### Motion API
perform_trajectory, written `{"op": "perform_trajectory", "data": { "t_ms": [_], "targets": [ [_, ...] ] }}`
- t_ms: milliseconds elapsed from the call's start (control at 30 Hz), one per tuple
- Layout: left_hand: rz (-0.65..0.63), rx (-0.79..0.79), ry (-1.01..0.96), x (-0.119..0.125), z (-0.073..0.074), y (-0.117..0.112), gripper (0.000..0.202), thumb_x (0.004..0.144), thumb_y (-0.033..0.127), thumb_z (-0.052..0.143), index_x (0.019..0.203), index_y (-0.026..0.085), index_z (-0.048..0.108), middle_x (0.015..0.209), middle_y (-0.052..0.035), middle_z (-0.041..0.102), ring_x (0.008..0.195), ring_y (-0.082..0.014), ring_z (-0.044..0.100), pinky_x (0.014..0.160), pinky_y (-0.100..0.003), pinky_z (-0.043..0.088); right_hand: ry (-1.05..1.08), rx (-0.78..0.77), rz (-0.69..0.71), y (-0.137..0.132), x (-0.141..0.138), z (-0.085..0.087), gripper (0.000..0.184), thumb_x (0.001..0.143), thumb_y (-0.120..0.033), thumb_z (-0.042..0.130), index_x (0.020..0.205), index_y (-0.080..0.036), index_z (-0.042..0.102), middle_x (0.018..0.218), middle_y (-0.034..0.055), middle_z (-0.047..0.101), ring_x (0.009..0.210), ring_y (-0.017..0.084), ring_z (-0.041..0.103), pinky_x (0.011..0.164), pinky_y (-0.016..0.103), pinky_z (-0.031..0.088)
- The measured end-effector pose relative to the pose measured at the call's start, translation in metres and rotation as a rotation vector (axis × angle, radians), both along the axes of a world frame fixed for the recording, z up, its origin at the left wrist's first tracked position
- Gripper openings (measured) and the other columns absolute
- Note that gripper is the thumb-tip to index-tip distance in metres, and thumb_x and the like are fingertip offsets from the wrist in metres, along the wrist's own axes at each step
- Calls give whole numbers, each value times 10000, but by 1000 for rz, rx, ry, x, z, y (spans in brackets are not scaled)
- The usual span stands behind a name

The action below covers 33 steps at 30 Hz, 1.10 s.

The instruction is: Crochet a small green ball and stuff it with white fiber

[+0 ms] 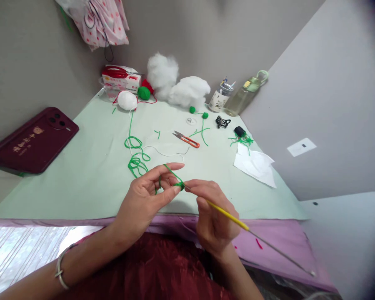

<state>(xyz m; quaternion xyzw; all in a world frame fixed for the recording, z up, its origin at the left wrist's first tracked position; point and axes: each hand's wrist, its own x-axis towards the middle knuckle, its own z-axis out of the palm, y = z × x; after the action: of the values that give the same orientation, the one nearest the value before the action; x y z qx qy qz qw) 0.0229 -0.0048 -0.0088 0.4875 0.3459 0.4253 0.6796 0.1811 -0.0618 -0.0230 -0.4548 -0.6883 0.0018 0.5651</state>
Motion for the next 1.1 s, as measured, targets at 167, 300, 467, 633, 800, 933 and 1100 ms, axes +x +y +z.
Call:
{"op": "perform_trajectory", "data": {
  "t_ms": [167,300,467,633,800,933,1100],
  "targets": [
    [-125,-249,-143,3,1,0,430,851,277,860,1271,307,771,710,68,591,578,-51,408,599,-166,396,-226,144,-183,1,0,-9,317,970,-71,622,1201,-254,737,1016,81,743,939,208,734,733,338,632],
    [-212,-445,-276,1,5,6,362,878,262,832,1234,207,793,486,131,325,504,-51,265,777,-197,499,166,21,-65,2,0,-5,278,1019,-105,551,1131,-255,756,941,51,737,852,188,702,711,350,599],
    [-166,-343,-248,2,7,4,377,851,246,856,1223,256,798,650,85,534,563,-45,385,794,-208,500,492,-101,92,9,-5,6,238,1041,-159,543,1021,-247,763,899,35,736,799,174,688,680,337,581],
    [-105,-285,-218,8,5,2,416,815,246,888,1220,274,798,785,49,637,578,-37,425,564,-160,377,105,-16,-60,3,-9,-5,330,982,-64,622,1199,-271,759,1066,57,775,967,189,732,788,340,626],
    [-202,-468,-296,6,5,9,303,854,256,851,1150,196,829,491,125,338,480,-36,257,715,-195,499,114,22,-112,0,-4,-7,326,979,-83,634,1189,-287,778,1032,56,767,929,198,725,758,346,613],
    [-148,-386,-268,5,6,10,300,841,226,854,1140,227,827,553,104,448,515,-39,363,786,-222,517,537,-115,61,7,-2,3,239,1025,-152,586,1024,-271,793,853,12,731,740,151,652,671,320,545],
    [-128,-208,-152,5,4,5,314,852,266,851,1163,282,813,838,27,707,738,-97,595,825,-253,485,606,-232,156,11,-1,3,202,1023,-189,624,1034,-274,807,985,23,781,813,143,680,757,319,556]
  ]
}}
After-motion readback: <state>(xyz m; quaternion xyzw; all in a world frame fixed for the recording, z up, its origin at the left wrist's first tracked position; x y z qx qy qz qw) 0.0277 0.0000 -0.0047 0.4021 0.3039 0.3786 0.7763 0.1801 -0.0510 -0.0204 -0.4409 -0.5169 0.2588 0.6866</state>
